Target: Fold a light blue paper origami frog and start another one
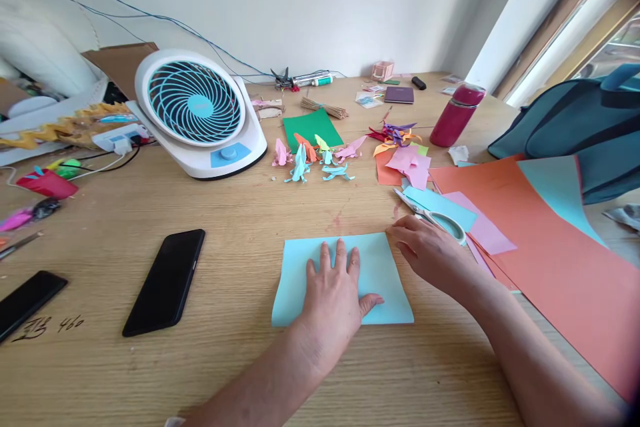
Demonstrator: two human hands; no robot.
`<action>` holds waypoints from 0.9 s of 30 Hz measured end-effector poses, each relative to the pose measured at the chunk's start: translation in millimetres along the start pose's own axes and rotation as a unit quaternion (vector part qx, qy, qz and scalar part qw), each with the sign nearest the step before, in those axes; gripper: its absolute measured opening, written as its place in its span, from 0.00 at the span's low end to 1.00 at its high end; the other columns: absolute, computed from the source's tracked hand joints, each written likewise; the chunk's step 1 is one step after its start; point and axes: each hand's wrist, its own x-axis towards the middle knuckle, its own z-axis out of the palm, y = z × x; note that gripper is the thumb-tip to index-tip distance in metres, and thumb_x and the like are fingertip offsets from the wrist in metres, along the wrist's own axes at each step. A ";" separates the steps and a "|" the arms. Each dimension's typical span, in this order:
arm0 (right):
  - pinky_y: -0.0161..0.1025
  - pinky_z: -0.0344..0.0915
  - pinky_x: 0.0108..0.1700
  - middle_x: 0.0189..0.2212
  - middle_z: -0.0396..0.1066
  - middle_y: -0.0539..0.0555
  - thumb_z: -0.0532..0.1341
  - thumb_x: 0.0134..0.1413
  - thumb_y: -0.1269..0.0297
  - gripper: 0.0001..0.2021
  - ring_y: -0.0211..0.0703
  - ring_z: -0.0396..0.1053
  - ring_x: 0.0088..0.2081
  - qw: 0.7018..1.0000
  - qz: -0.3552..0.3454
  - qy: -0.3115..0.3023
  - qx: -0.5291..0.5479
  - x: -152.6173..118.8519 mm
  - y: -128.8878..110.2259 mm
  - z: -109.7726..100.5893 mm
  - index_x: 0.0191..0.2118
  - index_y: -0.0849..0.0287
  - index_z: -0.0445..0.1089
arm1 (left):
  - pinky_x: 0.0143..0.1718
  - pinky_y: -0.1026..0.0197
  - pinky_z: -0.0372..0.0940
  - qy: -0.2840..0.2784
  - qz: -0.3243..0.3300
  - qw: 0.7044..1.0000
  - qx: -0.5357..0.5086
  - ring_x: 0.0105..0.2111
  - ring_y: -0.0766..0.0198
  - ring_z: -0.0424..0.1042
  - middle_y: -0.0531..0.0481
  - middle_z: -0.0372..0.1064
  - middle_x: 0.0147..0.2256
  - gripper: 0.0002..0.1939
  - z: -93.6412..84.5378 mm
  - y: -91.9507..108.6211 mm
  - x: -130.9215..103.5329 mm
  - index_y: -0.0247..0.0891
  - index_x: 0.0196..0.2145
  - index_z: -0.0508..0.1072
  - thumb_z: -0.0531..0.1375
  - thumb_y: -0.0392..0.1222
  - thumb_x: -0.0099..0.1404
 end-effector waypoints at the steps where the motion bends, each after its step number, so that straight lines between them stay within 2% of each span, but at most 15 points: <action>1: 0.41 0.61 0.41 0.38 0.71 0.56 0.53 0.58 0.74 0.12 0.47 0.69 0.40 1.000 -0.001 -0.006 -0.005 0.1 -1.0 -0.2 0.38 0.55 0.72 | 0.55 0.33 0.57 -0.004 -0.001 1.000 0.000 0.64 0.34 0.49 0.35 0.49 0.66 0.40 -0.5 0.1 0.0 0.42 0.64 0.59 0.56 0.65 0.61; 5: 0.42 0.62 0.40 0.40 0.70 0.58 0.53 0.57 0.74 0.11 0.48 0.69 0.40 0.999 -0.012 -0.022 -0.025 0.4 -2.4 -0.3 0.39 0.56 0.70 | 0.57 0.33 0.56 -0.028 -0.008 1.000 0.004 0.65 0.35 0.46 0.36 0.46 0.67 0.41 -3.9 1.4 -1.3 0.41 0.65 0.56 0.54 0.67 0.61; 8: 0.44 0.63 0.39 0.40 0.71 0.58 0.52 0.58 0.73 0.11 0.49 0.69 0.39 0.999 -0.034 -0.012 -0.025 0.1 0.5 2.9 0.37 0.55 0.71 | 0.57 0.33 0.55 -0.041 -0.013 0.999 0.000 0.66 0.35 0.44 0.37 0.44 0.68 0.42 -5.9 2.2 -1.7 0.42 0.66 0.55 0.52 0.69 0.61; 12: 0.47 0.63 0.41 0.42 0.71 0.58 0.51 0.59 0.70 0.12 0.52 0.69 0.41 0.998 -0.054 0.006 -0.025 -0.2 6.1 10.4 0.40 0.55 0.72 | 0.57 0.31 0.54 -0.051 -0.019 0.998 -0.007 0.66 0.35 0.43 0.38 0.42 0.68 0.44 -6.0 2.5 -1.0 0.40 0.66 0.54 0.51 0.69 0.61; 18: 0.48 0.65 0.42 0.44 0.72 0.59 0.50 0.61 0.69 0.14 0.52 0.70 0.42 0.997 -0.063 0.022 -0.028 -0.4 10.0 15.7 0.44 0.54 0.72 | 0.59 0.31 0.52 -0.047 -0.018 0.998 -0.022 0.66 0.37 0.42 0.36 0.42 0.68 0.45 -7.1 3.0 -3.1 0.35 0.66 0.53 0.51 0.69 0.62; 27: 0.47 0.66 0.45 0.46 0.70 0.59 0.49 0.63 0.67 0.14 0.52 0.69 0.46 0.994 -0.087 0.014 -0.066 0.2 15.4 17.6 0.46 0.56 0.71 | 0.58 0.29 0.52 -0.024 -0.034 0.999 -0.020 0.66 0.35 0.43 0.37 0.42 0.68 0.45 -3.5 2.0 -5.9 0.38 0.66 0.53 0.48 0.70 0.62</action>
